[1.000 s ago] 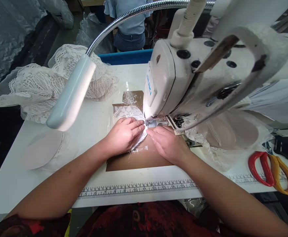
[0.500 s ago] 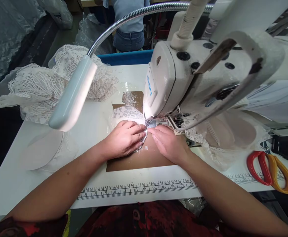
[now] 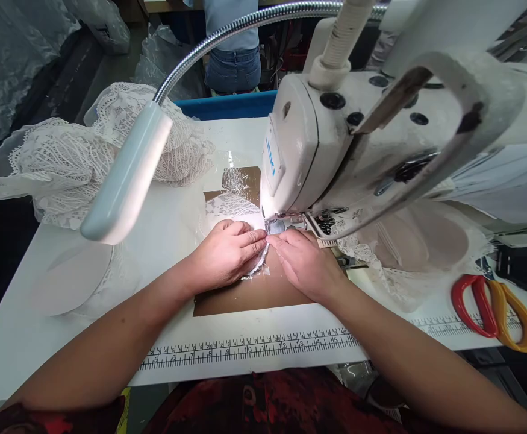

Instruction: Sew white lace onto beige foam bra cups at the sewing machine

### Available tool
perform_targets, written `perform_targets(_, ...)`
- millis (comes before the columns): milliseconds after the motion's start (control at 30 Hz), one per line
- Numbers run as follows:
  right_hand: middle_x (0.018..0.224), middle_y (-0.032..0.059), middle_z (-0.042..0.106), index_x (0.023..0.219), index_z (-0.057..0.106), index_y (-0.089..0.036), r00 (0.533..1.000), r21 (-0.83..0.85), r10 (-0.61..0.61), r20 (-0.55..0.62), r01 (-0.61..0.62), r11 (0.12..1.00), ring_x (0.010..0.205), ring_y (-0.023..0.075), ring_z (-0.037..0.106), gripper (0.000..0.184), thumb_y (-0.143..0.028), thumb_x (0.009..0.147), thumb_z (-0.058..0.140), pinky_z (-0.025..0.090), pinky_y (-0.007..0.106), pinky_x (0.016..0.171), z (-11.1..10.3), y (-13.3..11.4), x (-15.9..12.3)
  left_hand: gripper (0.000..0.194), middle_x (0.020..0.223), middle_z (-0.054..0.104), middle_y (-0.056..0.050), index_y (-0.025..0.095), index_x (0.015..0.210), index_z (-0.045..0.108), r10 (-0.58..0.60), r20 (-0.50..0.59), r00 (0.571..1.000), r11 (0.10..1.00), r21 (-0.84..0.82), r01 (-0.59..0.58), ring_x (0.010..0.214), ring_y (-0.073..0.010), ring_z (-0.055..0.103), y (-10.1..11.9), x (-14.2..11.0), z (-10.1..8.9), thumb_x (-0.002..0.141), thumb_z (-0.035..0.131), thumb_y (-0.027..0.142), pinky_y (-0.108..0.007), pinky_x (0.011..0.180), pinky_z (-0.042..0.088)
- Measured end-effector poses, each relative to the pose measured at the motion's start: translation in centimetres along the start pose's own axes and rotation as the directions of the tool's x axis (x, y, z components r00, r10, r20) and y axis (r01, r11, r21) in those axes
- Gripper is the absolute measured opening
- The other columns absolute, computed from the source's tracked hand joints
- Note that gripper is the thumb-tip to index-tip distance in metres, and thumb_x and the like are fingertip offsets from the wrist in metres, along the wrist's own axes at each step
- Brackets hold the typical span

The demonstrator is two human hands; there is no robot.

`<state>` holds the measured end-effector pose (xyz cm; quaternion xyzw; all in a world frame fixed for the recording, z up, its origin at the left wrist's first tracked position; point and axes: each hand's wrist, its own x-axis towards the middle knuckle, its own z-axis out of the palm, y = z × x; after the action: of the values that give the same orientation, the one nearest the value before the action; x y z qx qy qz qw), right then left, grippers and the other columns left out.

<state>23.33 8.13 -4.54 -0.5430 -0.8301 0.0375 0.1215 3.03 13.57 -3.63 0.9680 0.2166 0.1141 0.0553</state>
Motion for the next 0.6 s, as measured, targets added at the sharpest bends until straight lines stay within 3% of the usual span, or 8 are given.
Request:
perform_targets(367,0.093,0.0074,0.066,0.112,0.067,-0.019,1.0,-0.01,0.03,-0.009,-0.03,0.999,0.083,0.0203,0.056,0.037,-0.011,0.085,0.043,0.042,0.029,0.071,-0.01,-0.19,0.11,0.033,0.125,0.061,-0.01,0.015,0.115,0.063,-0.061,-0.011,0.998,0.997,-0.054,0.06,0.102,-0.0268,0.052,-0.07,0.08,-0.14,0.092,0.047,0.032,-0.043,0.087,0.041)
perform_targets(600,0.089,0.0059,0.066,0.114,0.065,-0.022,0.999,0.06,0.016,-0.034,-0.014,0.998,0.08,0.0184,0.057,0.036,-0.014,0.087,0.042,0.042,0.027,0.069,0.1,0.46,-0.4,0.02,0.101,0.066,-0.009,0.016,0.088,0.065,-0.159,-0.084,0.984,0.964,-0.229,0.137,0.095,-0.0225,0.055,0.02,-0.1,-0.22,0.089,0.052,0.03,-0.038,0.084,0.044)
